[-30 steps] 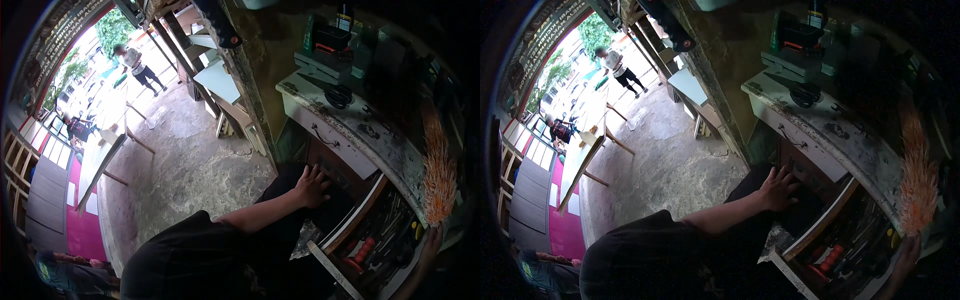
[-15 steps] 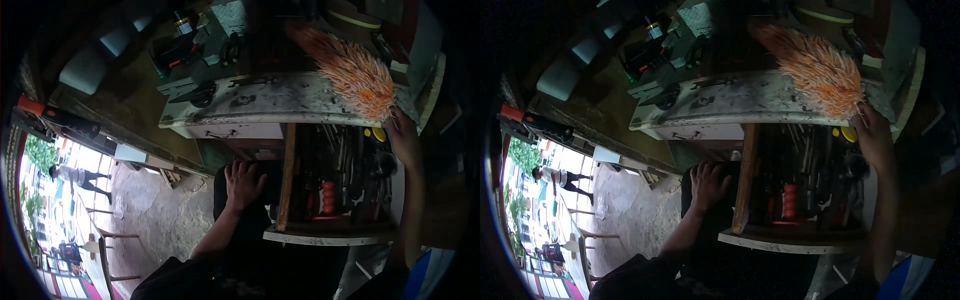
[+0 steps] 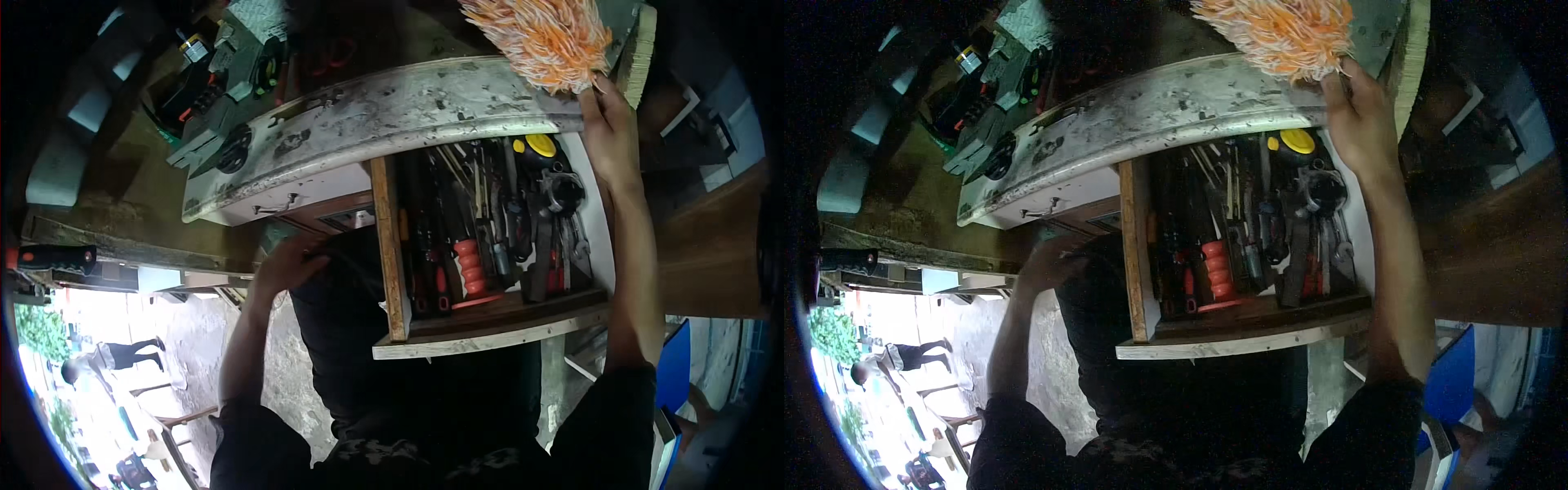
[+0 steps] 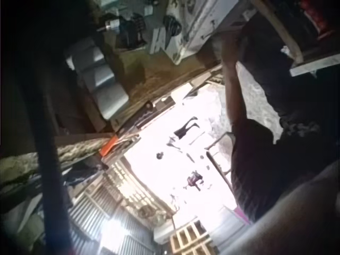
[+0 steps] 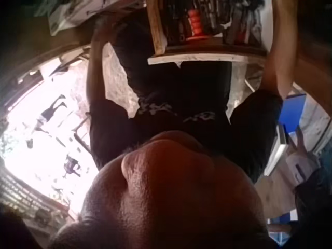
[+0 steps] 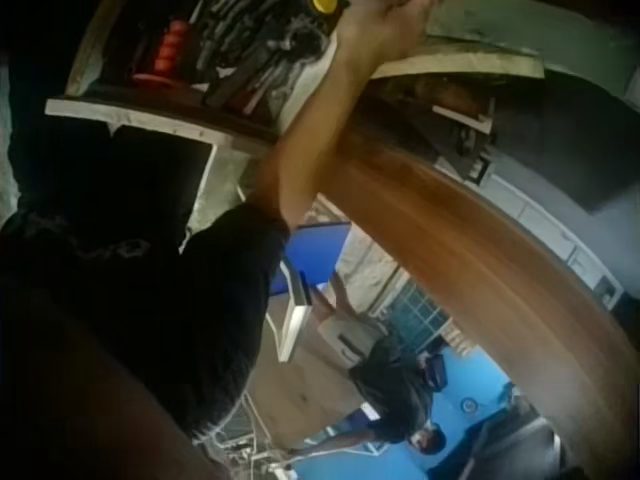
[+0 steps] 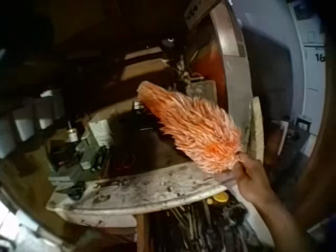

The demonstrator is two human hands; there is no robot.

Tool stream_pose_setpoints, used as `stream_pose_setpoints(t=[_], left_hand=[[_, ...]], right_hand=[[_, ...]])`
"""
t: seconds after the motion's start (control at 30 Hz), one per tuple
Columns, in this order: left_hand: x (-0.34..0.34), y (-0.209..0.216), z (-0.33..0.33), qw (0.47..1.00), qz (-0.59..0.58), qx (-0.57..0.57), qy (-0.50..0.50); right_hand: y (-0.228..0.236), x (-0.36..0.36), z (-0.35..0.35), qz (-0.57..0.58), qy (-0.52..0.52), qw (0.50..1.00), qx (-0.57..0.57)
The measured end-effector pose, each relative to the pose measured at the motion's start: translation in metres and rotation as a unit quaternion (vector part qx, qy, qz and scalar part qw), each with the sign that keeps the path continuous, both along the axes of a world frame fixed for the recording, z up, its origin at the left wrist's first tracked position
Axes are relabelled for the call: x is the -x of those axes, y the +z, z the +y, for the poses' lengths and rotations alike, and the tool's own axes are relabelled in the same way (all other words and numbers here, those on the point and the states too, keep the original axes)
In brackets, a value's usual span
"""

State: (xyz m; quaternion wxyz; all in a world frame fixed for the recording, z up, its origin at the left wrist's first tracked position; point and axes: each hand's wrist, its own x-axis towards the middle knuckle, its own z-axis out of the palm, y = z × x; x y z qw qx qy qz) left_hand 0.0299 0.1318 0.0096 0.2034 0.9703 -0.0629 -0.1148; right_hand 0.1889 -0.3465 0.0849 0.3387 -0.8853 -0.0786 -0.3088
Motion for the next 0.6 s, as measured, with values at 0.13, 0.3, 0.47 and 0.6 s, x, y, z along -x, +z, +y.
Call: stream_pose_setpoints(t=[0.13, 0.3, 0.47, 0.6], left_hand=[[-0.012, 0.071, -0.018, 0.995, -0.087, 0.038, -0.040], [-0.016, 0.109, -0.101, 0.982, -0.090, 0.122, -0.112], [-0.031, 0.092, -0.181, 0.920, -0.131, -0.009, -0.370], [-0.039, 0.056, -0.215, 0.885, -0.207, -0.055, -0.413]], right_hand=[[0.003, 0.001, 0.001, 0.008, 0.029, 0.999, -0.027], [0.005, 0.006, -0.001, 0.068, 0.052, 0.996, -0.017], [0.003, 0.006, 0.015, 0.091, 0.054, 0.994, -0.014], [0.009, 0.012, 0.020, 0.106, 0.052, 0.993, -0.023]])
